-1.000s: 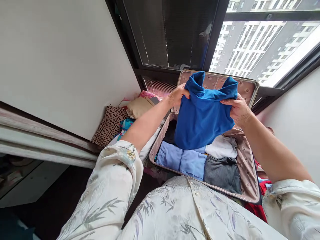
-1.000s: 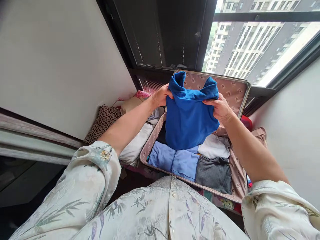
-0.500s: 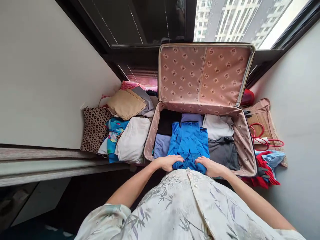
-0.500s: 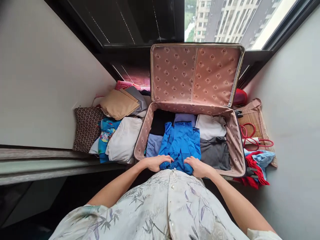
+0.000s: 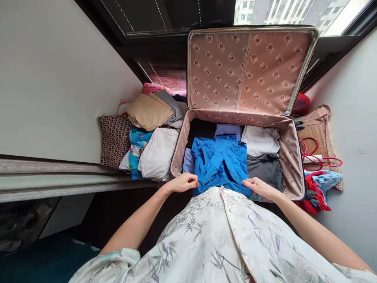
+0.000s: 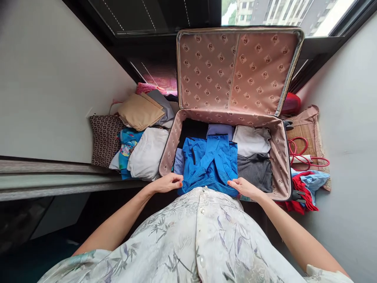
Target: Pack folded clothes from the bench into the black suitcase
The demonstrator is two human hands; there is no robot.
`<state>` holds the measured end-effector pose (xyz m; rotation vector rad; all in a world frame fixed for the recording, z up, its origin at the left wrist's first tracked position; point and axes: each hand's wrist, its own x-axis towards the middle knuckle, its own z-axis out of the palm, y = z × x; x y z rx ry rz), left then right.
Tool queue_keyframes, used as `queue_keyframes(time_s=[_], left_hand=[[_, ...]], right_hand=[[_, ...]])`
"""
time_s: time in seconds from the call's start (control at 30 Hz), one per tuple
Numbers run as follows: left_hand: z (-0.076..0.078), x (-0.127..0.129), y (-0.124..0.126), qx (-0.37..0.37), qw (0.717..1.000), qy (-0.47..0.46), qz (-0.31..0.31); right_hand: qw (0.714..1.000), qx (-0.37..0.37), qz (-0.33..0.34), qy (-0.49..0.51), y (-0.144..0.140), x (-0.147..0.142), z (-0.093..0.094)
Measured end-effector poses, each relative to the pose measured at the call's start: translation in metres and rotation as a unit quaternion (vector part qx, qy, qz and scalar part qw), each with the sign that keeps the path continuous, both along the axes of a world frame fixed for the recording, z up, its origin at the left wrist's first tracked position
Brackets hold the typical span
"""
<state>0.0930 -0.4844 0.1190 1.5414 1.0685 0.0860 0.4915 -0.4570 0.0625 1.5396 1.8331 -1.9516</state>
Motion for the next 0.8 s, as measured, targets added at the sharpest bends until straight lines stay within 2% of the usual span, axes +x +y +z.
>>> queue_keyframes(time_s=[0.07, 0.17, 0.23, 0.3, 0.4, 0.47, 0.53, 0.6, 0.7, 0.8], left_hand=[[0.003, 0.007, 0.0, 0.004, 1.0, 0.028, 0.012], [0.005, 0.025, 0.003, 0.042, 0.995, 0.077, -0.04], [0.006, 0.033, 0.007, 0.059, 0.992, 0.095, -0.052], [0.01, 0.031, 0.011, 0.069, 0.992, 0.106, -0.023], [0.028, 0.009, 0.018, 0.111, 0.982, 0.118, 0.096], [0.047, -0.013, 0.018, 0.157, 0.963, 0.126, 0.178], [0.064, -0.033, 0.012, 0.199, 0.946, 0.148, 0.21], [0.071, -0.046, -0.001, 0.231, 0.935, 0.189, 0.191], [0.058, -0.049, -0.026, 0.236, 0.934, 0.239, 0.117], [0.029, -0.041, -0.042, 0.202, 0.941, 0.262, 0.074]], right_hand=[[0.996, 0.062, 0.056, -0.018, 0.003, -0.011, 0.001], [0.98, 0.133, 0.148, -0.001, 0.011, -0.024, 0.009], [0.976, 0.129, 0.173, 0.012, 0.018, -0.024, 0.019], [0.983, 0.094, 0.155, 0.024, 0.026, -0.018, 0.032], [0.996, 0.053, 0.076, 0.005, 0.04, -0.001, 0.06], [0.996, 0.064, 0.046, -0.029, 0.047, 0.011, 0.084], [0.99, 0.115, 0.062, -0.045, 0.05, 0.021, 0.108], [0.978, 0.177, 0.104, -0.05, 0.046, 0.026, 0.127], [0.953, 0.241, 0.166, -0.083, 0.035, 0.027, 0.134], [0.925, 0.302, 0.185, -0.135, 0.026, 0.022, 0.111]])
